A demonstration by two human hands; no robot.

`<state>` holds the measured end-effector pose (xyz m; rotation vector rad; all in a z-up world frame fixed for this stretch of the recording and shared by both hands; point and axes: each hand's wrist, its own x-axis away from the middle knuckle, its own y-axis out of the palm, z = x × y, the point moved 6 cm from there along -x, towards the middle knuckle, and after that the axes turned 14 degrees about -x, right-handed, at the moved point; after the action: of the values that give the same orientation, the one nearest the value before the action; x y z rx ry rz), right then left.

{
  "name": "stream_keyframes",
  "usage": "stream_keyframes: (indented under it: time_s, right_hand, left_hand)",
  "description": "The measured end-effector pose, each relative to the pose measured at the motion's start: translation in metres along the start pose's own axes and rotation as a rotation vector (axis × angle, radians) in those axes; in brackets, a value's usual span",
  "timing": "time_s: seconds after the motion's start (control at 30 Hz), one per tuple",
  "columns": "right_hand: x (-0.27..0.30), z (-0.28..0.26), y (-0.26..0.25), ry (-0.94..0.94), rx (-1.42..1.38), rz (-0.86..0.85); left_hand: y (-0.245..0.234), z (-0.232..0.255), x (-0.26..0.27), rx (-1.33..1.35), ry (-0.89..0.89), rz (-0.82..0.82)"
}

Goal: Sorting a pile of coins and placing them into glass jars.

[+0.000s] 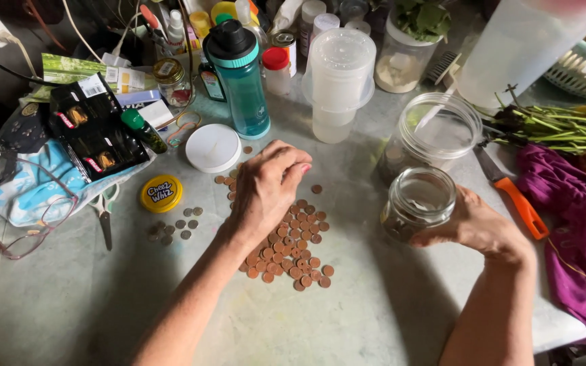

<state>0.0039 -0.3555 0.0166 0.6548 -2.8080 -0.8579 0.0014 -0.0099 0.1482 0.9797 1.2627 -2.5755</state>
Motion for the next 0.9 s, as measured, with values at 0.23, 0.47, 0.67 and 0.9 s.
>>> stream_keyframes:
  time_s: [0.23, 0.47, 0.67, 0.9]
  right_hand:
    - [-0.022, -0.017, 0.06, -0.006, 0.525, 0.189]
    - [-0.045, -0.003, 0.056, -0.154, 0.408, 0.321]
    - [-0.043, -0.005, 0.059, -0.171, 0.393, 0.317]
    - [-0.042, -0.003, 0.056, -0.159, 0.493, 0.346]
  left_hand:
    - [-0.055, 0.026, -0.003, 0.052, -0.032, 0.092]
    - [-0.072, 0.031, 0.003, 0.013, 0.048, 0.142]
    - [-0.072, 0.023, 0.002, -0.099, 0.079, 0.165]
    - [-0.054, -0.009, 0.0, -0.236, -0.044, 0.034]
